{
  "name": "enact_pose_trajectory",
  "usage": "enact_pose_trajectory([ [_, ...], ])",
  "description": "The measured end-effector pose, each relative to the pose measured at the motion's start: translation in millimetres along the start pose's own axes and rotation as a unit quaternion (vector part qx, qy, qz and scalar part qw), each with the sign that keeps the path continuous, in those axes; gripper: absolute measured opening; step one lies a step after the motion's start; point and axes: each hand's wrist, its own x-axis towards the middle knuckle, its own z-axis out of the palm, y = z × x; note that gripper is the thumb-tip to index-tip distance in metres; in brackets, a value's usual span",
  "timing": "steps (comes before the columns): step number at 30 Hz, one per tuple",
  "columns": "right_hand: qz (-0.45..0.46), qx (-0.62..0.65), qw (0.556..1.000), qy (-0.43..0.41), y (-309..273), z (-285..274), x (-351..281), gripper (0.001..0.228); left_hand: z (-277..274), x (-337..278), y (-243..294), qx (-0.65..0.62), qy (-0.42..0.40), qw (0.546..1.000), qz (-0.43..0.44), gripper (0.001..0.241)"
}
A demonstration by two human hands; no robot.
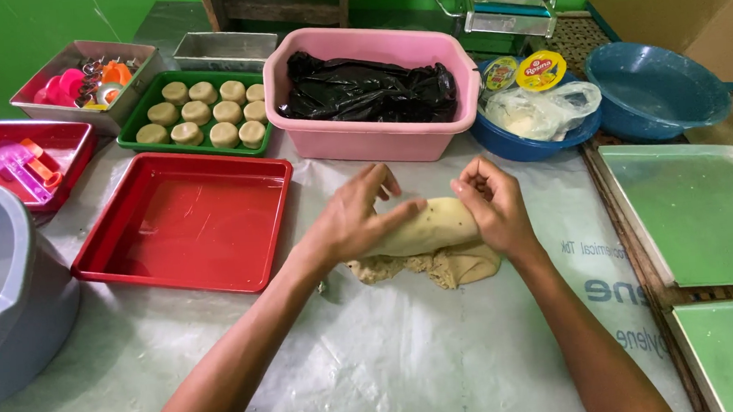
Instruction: Kneading a large lump of dough and rolling small pieces into round balls for pastries.
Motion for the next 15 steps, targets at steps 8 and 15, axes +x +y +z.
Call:
enact_pose_trajectory([
  [8, 0.019, -0.134, 0.966, -0.221, -42, -4, -7, 0.054, 8, -13, -8, 0.113, -0.17, 0.977, -0.065, 0.076],
  [15, -0.023, -0.214, 0.955, -0.204, -36, 4, -14, 0.055, 15, -7, -29, 0.186, -0.146, 0.971, 0.018, 0.081],
])
